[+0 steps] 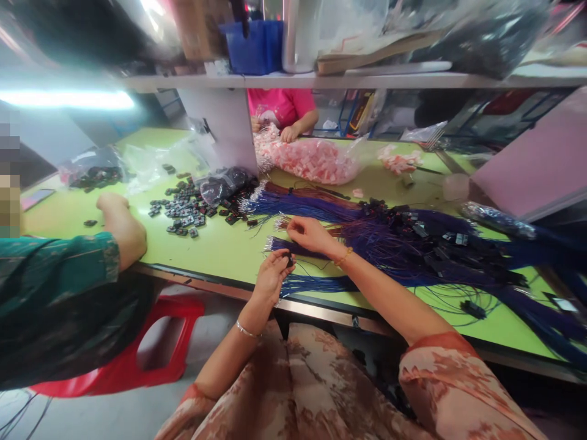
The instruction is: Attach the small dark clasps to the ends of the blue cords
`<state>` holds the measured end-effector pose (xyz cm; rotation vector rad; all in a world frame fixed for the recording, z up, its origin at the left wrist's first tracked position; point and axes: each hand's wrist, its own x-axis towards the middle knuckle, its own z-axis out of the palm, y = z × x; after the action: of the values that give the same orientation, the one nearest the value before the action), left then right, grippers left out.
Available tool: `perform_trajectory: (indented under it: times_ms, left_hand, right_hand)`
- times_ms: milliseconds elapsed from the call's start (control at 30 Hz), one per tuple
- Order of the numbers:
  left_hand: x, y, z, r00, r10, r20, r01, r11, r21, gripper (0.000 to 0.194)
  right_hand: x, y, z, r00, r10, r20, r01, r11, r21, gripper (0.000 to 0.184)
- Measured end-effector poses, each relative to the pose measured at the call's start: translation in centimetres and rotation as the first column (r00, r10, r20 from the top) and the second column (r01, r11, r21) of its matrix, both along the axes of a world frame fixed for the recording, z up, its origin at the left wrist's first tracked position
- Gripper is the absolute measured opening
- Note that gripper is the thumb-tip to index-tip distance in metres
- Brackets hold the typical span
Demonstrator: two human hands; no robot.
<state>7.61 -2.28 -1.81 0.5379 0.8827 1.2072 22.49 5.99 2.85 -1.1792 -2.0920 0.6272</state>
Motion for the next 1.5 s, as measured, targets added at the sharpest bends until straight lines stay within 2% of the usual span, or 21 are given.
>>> perform_trajectory:
  times_ms: [100,200,467,700,1000,1233,1367,1500]
  left_hand:
    - [0.1,0.1,0.5,1.0,0.017,0.007,-0.017,1.0,0.01,0.027]
    - [0.2,0.5,0.7,0.999,0.027,0.036,-0.027,1.0,-0.006,0.023]
    - [0.4,1.1,0.3,0.998,0.03,0.064,-0.028,0.999,-0.023,0.019]
    - [0.6,0.9,0.6,0.998,0.018,0.064,-0.018,1.0,-0.01,0.02]
    - [0.8,0.8,0.5,0.999,0.021,0.046,-0.022,1.0,0.006,0.021]
    - [1.1,0.4,0.4,0.998,0.025,-0.051,-0.02,0.995,0.096,0.033]
    - [1.0,0.5,0.3,0.995,0.009,-0.094,-0.002,0.997,0.079,0.036]
    - [1.3,0.7,0.2,0.994,0.015,-0.109,-0.005,0.995,0.095,0.035]
  right_hand:
    - [0.5,-1.6,0.1,0.995,0.053,-0.088,-0.056,0.998,-0.034,0.012]
    - [0.9,-2.9,0.1,0.99,0.055,-0.131,-0.062,0.997,-0.051,0.011]
    - [1.5,-4.5,-1.1,1.0,-0.026,-0.003,0.026,0.999,-0.041,0.02]
    - [1.5,-5.0,-1.2,0.993,-0.051,0.104,0.053,0.998,-0.017,0.023]
    - [1.3,-5.3,-0.8,0.985,-0.079,0.152,0.082,0.996,-0.016,0.026]
    - [1.3,-5.1,-1.1,0.992,-0.037,0.123,0.043,0.998,-0.047,0.021]
    - [1.4,-4.9,-1.7,0.993,-0.009,0.121,0.012,1.0,-0.02,0.021]
    - [1.3,-4.8,-1.8,0.995,-0.013,0.094,0.022,0.995,-0.098,0.023]
